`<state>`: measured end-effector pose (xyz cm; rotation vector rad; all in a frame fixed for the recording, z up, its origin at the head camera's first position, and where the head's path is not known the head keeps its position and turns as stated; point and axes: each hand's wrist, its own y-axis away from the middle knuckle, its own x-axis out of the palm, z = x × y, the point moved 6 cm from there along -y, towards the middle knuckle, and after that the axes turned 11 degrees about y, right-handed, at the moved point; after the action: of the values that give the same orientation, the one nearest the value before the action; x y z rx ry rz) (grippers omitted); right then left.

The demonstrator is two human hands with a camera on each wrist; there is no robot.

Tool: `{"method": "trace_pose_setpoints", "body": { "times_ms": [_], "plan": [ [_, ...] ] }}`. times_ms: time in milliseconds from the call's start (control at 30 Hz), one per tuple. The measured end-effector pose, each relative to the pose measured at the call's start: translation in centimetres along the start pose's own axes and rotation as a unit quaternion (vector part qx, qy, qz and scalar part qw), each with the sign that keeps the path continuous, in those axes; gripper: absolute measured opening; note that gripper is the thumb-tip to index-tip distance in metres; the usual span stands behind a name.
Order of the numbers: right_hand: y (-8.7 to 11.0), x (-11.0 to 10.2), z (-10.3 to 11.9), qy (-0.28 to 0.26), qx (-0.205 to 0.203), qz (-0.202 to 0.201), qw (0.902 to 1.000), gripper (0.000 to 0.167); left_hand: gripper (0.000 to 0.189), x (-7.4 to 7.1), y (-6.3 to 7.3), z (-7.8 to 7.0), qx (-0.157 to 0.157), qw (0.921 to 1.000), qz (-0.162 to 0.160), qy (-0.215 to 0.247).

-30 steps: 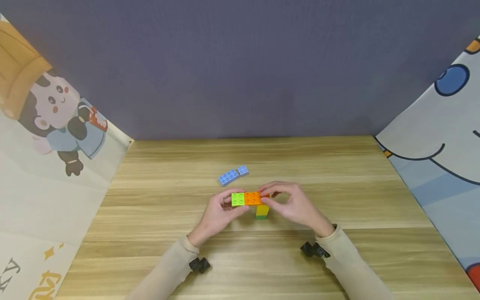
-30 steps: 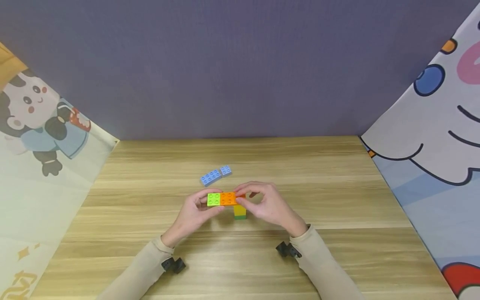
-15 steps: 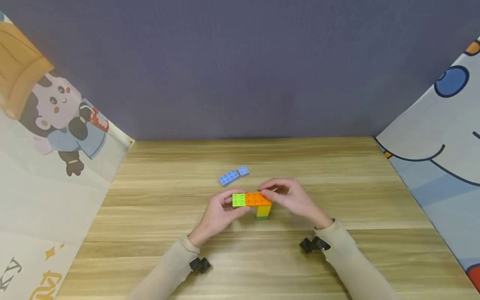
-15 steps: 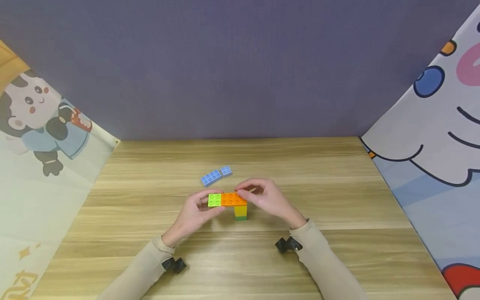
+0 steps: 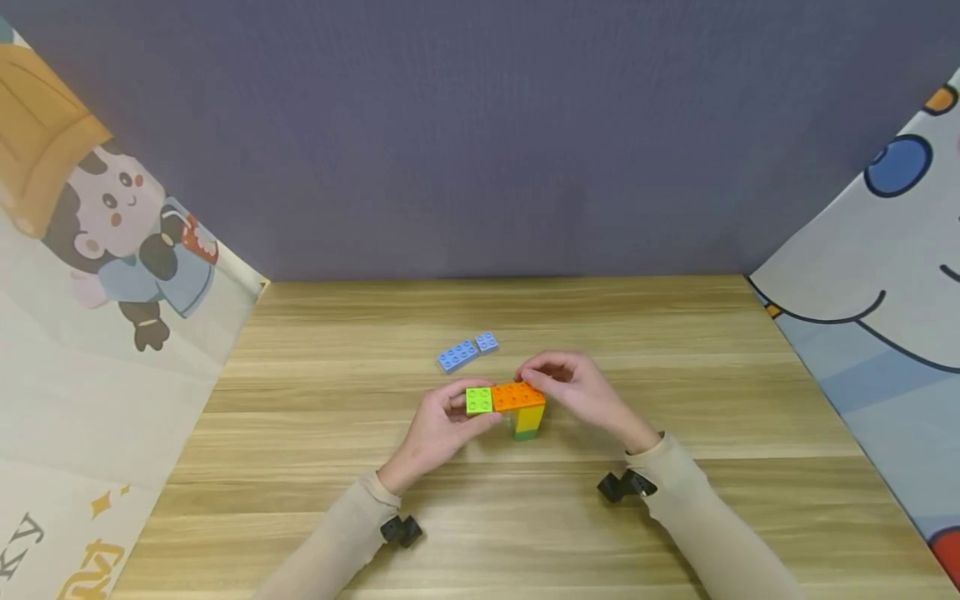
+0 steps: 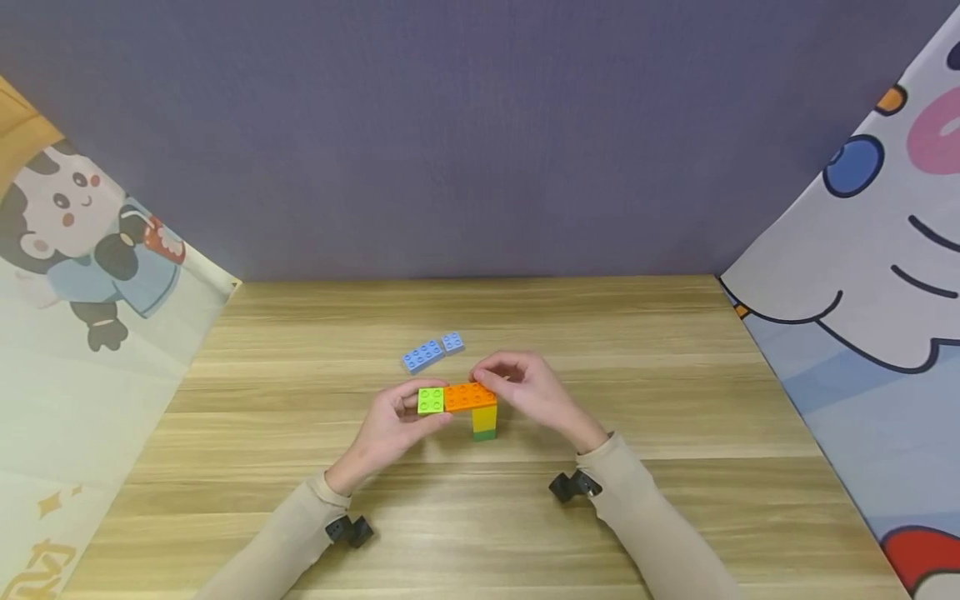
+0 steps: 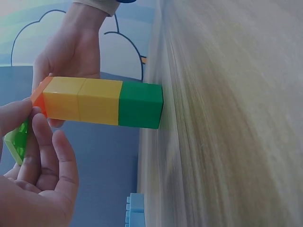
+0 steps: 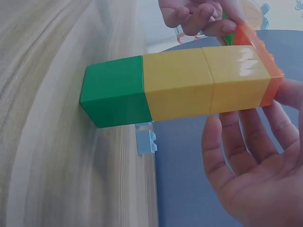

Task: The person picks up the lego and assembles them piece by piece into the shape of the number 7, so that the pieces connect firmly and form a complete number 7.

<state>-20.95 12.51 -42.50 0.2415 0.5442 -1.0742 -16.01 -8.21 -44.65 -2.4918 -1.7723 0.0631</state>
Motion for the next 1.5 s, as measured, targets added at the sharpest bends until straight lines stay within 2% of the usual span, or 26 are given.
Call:
{"method": "trace_pose_setpoints", "body": {
  "times_ms": [300, 533, 833, 1100, 1300, 1500],
  "plan": [
    [0.2, 0.6, 0.6, 0.015, 0.002, -0.001, 0.9999, 0.02, 0.045, 0.0, 0.0, -0.1, 0.006, 1.0, -0.003, -0.007],
    [-0.7, 0.0, 0.3, 0.042, -0.005, 0.016, 0.999, 0.024, 0.045, 0.1, -0.1, -0.1, 0.009, 0.9998, -0.005, -0.016],
    [-3.2, 0.0, -0.8, 0.131, 0.012, 0.028, 0.9909, 0.027, 0.045, 0.2, 0.0, -0.2, 0.004, 0.9998, -0.009, -0.018],
    [-5.2, 1.4, -0.7, 0.167, -0.034, 0.041, 0.9846, 0.026, 0.044, 0.3, 0.1, -0.1, 0.002, 0.9998, -0.008, -0.017],
    [-6.7, 2.7, -0.6, 0.179, -0.036, 0.045, 0.9822, 0.025, 0.044, 0.3, 0.2, -0.3, 0.006, 0.9999, -0.002, -0.013],
    [-8.5, 3.9, 0.1, 0.234, -0.077, 0.046, 0.9682, 0.022, 0.044, 0.1, 0.2, -0.5, 0.015, 0.9997, -0.008, -0.015]
  ]
}}
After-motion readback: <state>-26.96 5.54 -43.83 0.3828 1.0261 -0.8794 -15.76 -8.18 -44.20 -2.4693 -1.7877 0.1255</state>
